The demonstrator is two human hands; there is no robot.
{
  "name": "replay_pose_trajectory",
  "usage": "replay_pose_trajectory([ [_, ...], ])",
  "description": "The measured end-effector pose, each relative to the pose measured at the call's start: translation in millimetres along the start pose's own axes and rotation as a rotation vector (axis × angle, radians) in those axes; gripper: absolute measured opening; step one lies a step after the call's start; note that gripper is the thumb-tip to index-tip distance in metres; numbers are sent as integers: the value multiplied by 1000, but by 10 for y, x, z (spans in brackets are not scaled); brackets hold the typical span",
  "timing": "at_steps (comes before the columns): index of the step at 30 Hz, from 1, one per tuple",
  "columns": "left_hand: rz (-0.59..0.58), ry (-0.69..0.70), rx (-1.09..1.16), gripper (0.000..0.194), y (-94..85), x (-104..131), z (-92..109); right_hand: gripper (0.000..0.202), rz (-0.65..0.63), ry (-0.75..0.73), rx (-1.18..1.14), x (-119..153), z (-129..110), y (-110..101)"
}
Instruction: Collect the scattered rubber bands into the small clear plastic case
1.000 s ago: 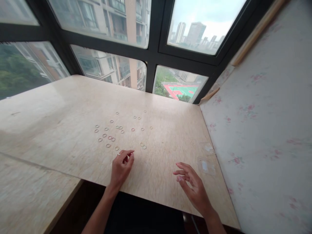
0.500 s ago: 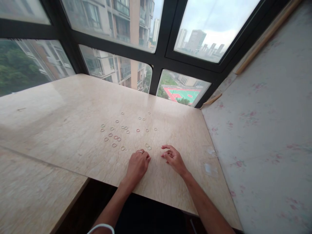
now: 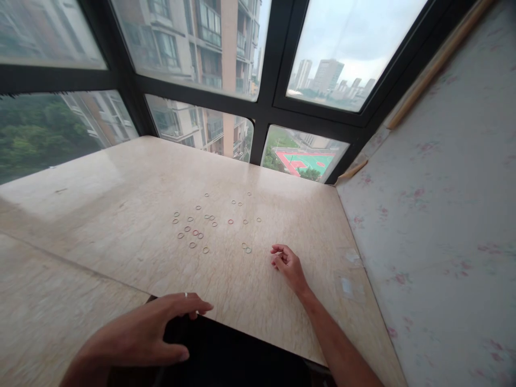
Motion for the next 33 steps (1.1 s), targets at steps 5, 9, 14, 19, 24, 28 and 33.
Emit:
replay_pose_trajectory([
  [5, 158, 87, -23, 38, -31, -363, 158, 26, -11, -26, 92, -32, -23, 0],
  [9, 174, 160, 50, 25, 114, -744, 231, 26, -115, -105, 240, -150, -141, 118],
  [14, 241, 128, 338, 17, 223, -1140, 78, 16, -346, -235, 467, -503, -356, 473],
  [19, 519, 82, 752, 19, 173, -1281, -130, 6, -559, -260, 759, -870, -449, 803],
  [24, 543, 87, 735, 17, 212, -1319, -185, 7, -726, -248, 932, -1021, -497, 945],
  [28, 521, 99, 675, 16, 244, -1370, -219, 10, -799, -258, 984, -1007, -539, 972],
  [33, 527, 115, 639, 16, 246, -1371, -222, 10, -798, -249, 969, -961, -533, 987],
])
Point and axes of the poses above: each hand's wrist, its own x-axis away from the middle knuckle, its own y-axis out of the palm, z = x × y, the point moved 6 cm from there along -x, towards the middle knuckle, and after that the axes turned 10 degrees about -y, right-handed, at the moved point
